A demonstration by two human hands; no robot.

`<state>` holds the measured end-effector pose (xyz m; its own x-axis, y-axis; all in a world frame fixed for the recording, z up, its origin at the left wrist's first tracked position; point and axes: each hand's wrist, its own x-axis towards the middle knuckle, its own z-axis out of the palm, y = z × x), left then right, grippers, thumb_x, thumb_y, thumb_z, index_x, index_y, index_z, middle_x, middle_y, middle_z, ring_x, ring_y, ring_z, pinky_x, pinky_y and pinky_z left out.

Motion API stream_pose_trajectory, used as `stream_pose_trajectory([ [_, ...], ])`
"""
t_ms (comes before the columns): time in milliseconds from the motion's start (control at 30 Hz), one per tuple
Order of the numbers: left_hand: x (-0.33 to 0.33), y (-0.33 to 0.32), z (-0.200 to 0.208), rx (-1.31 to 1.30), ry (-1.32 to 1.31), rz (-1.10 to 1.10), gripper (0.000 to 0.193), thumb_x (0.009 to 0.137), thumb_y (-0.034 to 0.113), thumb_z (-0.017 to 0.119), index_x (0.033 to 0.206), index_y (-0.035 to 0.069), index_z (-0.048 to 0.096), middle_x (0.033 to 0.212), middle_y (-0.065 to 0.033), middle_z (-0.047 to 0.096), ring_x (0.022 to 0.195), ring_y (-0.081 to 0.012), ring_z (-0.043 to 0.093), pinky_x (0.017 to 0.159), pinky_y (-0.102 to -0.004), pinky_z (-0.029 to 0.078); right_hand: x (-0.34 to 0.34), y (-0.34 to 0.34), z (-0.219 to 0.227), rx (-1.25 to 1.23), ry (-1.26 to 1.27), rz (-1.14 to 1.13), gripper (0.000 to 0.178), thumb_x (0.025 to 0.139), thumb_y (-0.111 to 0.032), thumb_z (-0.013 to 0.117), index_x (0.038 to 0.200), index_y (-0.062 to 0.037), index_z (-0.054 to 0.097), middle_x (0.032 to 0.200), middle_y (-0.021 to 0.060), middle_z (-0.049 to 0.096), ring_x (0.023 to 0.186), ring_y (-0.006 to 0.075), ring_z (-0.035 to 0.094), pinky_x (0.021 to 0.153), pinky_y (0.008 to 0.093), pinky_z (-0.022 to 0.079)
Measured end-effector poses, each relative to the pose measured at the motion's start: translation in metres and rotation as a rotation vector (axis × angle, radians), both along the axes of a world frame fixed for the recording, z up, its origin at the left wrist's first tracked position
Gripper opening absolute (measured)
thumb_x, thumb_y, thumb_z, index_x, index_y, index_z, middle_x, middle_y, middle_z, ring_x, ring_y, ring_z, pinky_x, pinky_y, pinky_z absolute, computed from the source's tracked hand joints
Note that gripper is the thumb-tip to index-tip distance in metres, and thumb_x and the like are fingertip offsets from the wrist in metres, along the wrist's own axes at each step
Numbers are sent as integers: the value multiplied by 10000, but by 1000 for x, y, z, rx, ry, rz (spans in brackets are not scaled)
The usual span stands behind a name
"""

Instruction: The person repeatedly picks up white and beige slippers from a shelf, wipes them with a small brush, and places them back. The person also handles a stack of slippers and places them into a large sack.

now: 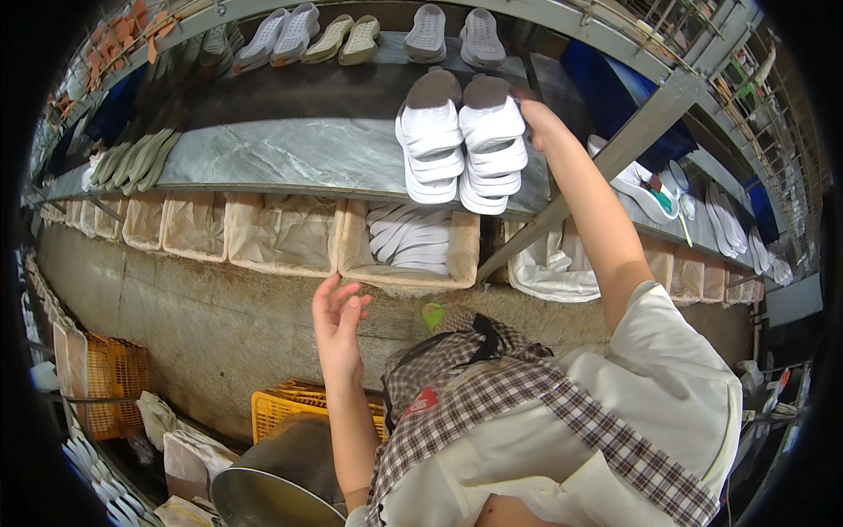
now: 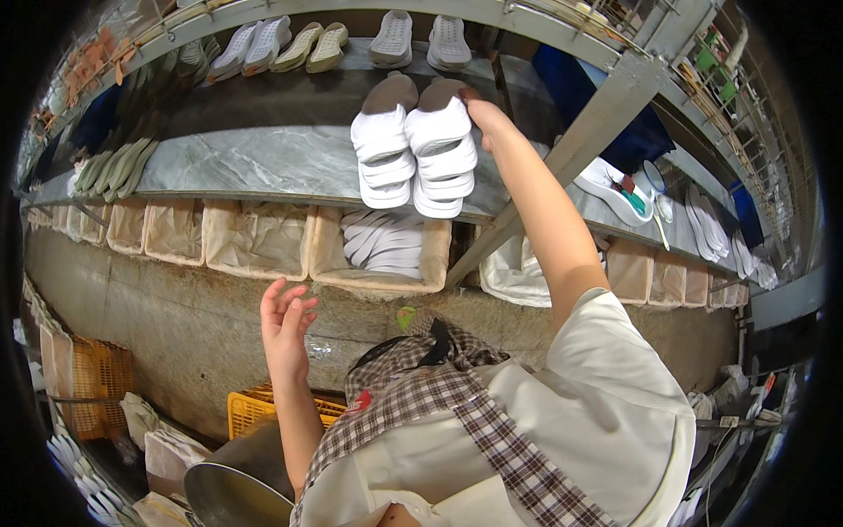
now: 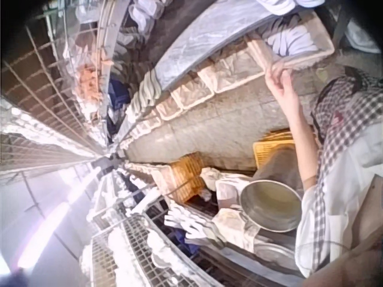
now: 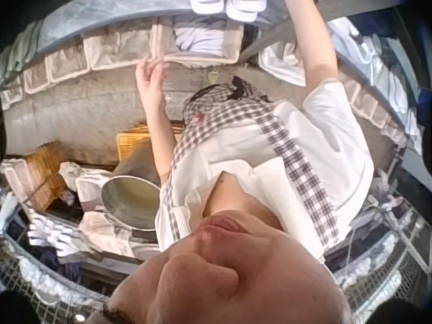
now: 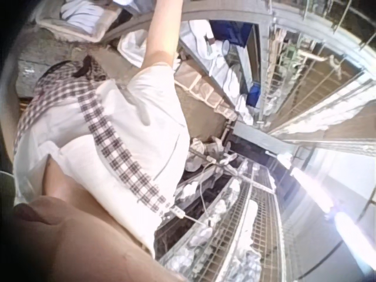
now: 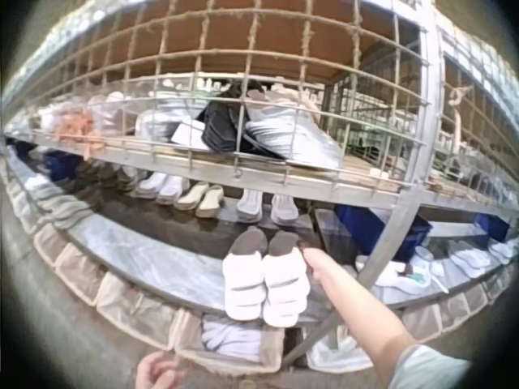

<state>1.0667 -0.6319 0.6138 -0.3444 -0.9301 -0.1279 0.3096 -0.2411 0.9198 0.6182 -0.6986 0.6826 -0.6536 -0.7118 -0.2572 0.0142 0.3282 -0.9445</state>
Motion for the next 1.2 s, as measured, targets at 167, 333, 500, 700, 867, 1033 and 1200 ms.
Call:
stream_pose_trajectory([
  [167,9,0,-9,54,-16,17,378,907,106,567,1263,80,443,1100,-59,580,913,-141,589,760,-262,463,31,18,17,-86,-204,-59,499,915,-455,453,1184,-53,573,1152,99,611,1082,224,538,908,335,418],
  [333,20,-7,-12,140,-55,83,375,900,111,582,1251,66,457,1077,-62,588,914,-134,580,762,-255,449,67,12,76,-591,464,-143,334,858,-245,521,1107,-47,621,1068,50,641,949,138,542,771,270,383],
  [500,19,-14,-22,51,-38,32,295,915,134,566,1196,85,493,1063,-31,593,889,-114,586,739,-244,464,58,-63,111,-474,457,125,210,827,-322,609,947,-151,632,973,-4,660,961,131,559,879,374,366],
  [700,17,-14,-39,140,-143,18,274,914,153,568,1178,99,514,1056,-11,595,908,-108,577,753,-245,446,-26,-195,73,138,311,205,311,826,-352,626,1058,-146,603,1163,67,596,1042,214,521,931,448,372],
  [867,22,-12,-62,268,-137,212,275,898,131,598,1159,82,527,1020,-19,601,873,-119,579,744,-247,434,-123,-271,1,196,277,300,485,846,-357,612,1259,-154,458,1271,130,517,1136,295,474,919,510,387],
  [1033,20,-4,-88,444,-192,427,244,898,157,602,1126,104,532,995,-7,624,826,-103,598,702,-240,445,-181,-328,-72,233,97,257,596,872,-336,581,1371,-161,304,1325,160,462,1211,363,413,916,567,382],
  [1200,5,4,-104,530,-196,504,239,906,147,584,1127,84,518,982,-16,613,834,-108,583,705,-243,439,-231,-351,-129,207,90,169,614,892,-312,557,1404,-147,262,1360,183,427,1269,386,353,923,592,373],
])
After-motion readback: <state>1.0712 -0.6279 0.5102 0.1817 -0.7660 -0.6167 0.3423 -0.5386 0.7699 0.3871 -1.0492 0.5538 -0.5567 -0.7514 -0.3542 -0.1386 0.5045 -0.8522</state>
